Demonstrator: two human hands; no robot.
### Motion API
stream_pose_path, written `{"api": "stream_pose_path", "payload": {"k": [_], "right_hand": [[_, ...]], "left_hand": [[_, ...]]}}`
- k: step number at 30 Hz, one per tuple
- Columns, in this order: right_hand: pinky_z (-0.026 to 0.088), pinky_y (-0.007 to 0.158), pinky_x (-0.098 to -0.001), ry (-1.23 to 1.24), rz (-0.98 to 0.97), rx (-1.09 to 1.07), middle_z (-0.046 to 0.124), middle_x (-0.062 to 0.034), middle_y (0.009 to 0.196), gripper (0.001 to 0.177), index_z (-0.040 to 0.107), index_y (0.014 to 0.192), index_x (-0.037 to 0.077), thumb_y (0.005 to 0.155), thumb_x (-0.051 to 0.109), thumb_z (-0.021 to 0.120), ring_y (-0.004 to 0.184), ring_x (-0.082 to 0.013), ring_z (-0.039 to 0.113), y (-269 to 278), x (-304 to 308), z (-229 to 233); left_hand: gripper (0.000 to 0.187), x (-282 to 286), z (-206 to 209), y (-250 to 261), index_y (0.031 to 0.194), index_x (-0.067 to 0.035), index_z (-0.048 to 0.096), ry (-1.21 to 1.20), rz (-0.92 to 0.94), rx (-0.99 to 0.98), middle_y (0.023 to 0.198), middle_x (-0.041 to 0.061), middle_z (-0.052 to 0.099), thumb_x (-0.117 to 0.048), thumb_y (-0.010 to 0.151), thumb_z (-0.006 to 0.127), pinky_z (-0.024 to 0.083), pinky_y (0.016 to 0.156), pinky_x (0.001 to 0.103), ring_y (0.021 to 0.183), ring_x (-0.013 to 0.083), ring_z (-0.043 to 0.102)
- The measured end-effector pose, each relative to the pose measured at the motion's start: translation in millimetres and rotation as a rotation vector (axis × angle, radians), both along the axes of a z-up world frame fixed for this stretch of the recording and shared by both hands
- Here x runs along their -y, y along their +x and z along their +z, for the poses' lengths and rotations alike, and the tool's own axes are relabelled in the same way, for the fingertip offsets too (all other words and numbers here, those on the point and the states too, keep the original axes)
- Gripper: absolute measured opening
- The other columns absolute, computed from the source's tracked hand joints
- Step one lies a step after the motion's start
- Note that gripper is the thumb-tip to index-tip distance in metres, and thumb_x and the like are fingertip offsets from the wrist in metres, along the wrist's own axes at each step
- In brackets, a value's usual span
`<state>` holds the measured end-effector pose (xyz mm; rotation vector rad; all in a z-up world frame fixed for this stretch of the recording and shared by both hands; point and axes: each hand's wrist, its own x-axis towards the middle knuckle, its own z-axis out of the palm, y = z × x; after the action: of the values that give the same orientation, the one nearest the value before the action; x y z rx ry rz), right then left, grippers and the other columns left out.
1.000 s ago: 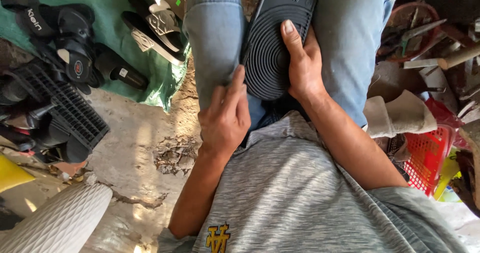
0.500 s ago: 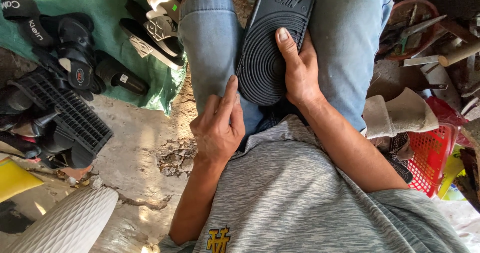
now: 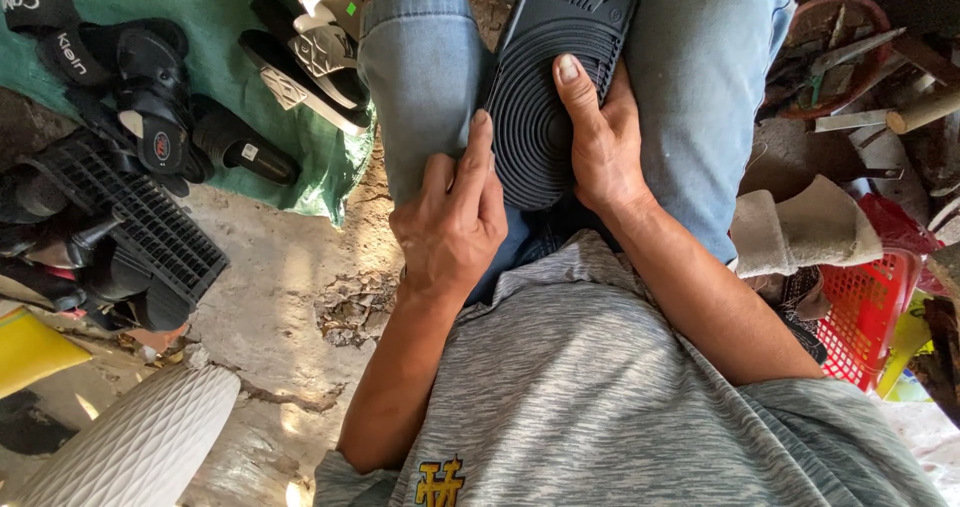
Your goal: The person uses a metal awl to puncture holes along the sole of a black Nike slide sandal. They then use a needle and thread to sew the sole, pulling the thread tight to secure the repair.
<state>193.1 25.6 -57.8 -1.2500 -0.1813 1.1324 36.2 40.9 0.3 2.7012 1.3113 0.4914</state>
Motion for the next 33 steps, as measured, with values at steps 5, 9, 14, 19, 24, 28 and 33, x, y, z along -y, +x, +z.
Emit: {"api": "stream_pose_path", "payload": {"k": [5, 9, 14, 19, 24, 28, 33], "right_hand": [[0.052, 0.110, -0.0332, -0.005, -0.003, 0.010, 0.067, -0.0109, 0.130, 0.056, 0.054, 0.135, 0.003, 0.096, 0.041, 0.069, 0.121, -0.0196, 0.064, 0, -2, 0], [0.055, 0.105, -0.0327, -0.034, 0.003, -0.028, 0.069, -0.0103, 0.125, 0.057, 0.056, 0.132, 0.004, 0.093, 0.043, 0.070, 0.117, -0.0194, 0.066, 2, -2, 3], [0.055, 0.106, -0.0326, 0.003, -0.011, -0.022, 0.069, -0.0114, 0.125, 0.052, 0.055, 0.132, 0.003, 0.095, 0.037, 0.070, 0.116, -0.0192, 0.066, 0, -2, -1], [0.053, 0.109, -0.0329, 0.040, 0.007, 0.026, 0.067, -0.0134, 0.128, 0.054, 0.054, 0.133, 0.001, 0.097, 0.039, 0.068, 0.120, -0.0208, 0.065, 1, -3, 4], [0.052, 0.111, -0.0327, 0.027, 0.003, -0.012, 0.067, -0.0151, 0.132, 0.060, 0.054, 0.137, 0.000, 0.094, 0.039, 0.068, 0.123, -0.0213, 0.064, 2, -4, 2], [0.068, 0.072, -0.0434, 0.028, -0.123, -0.109, 0.073, -0.0188, 0.102, 0.042, 0.062, 0.123, 0.001, 0.097, 0.032, 0.075, 0.088, -0.0282, 0.078, 1, -1, -13], [0.067, 0.079, -0.0438, 0.111, -0.193, -0.390, 0.076, -0.0161, 0.105, 0.043, 0.069, 0.116, 0.007, 0.095, 0.045, 0.072, 0.094, -0.0291, 0.078, 4, 4, -19]], "left_hand": [[0.031, -12, 4, 9, 0.140, -0.012, 0.066, 0.036, -0.022, -0.028, 0.079, -0.001, 0.055, -0.013, 0.109, 0.068, 0.043, 0.044, 0.031, 0.053, 0.0139, 0.050], [0.033, -14, 3, 11, 0.140, -0.011, 0.066, 0.025, -0.037, -0.039, 0.079, 0.001, 0.053, -0.009, 0.107, 0.068, 0.041, 0.045, 0.034, 0.052, 0.0168, 0.051], [0.035, -22, -6, 15, 0.143, -0.014, 0.063, 0.019, -0.034, -0.084, 0.083, 0.000, 0.057, -0.017, 0.108, 0.068, 0.046, 0.044, 0.034, 0.053, 0.0156, 0.056], [0.042, -28, -15, 21, 0.147, -0.019, 0.059, 0.019, -0.019, -0.142, 0.083, 0.000, 0.055, -0.023, 0.107, 0.070, 0.044, 0.042, 0.037, 0.052, 0.0175, 0.054], [0.042, -42, -5, 30, 0.149, -0.017, 0.055, -0.198, -0.036, -0.097, 0.088, 0.004, 0.064, -0.026, 0.109, 0.061, 0.054, 0.041, 0.042, 0.048, 0.0194, 0.057], [0.035, -36, 26, -1, 0.140, -0.027, 0.065, -0.156, -0.087, 0.213, 0.077, 0.000, 0.062, -0.021, 0.105, 0.063, 0.058, 0.055, 0.040, 0.065, 0.0241, 0.070], [0.034, -15, 33, -58, 0.137, -0.001, 0.061, -0.637, 0.189, 0.545, 0.084, 0.010, 0.071, -0.016, 0.109, 0.049, 0.059, 0.064, 0.032, 0.065, 0.0155, 0.064]]}}
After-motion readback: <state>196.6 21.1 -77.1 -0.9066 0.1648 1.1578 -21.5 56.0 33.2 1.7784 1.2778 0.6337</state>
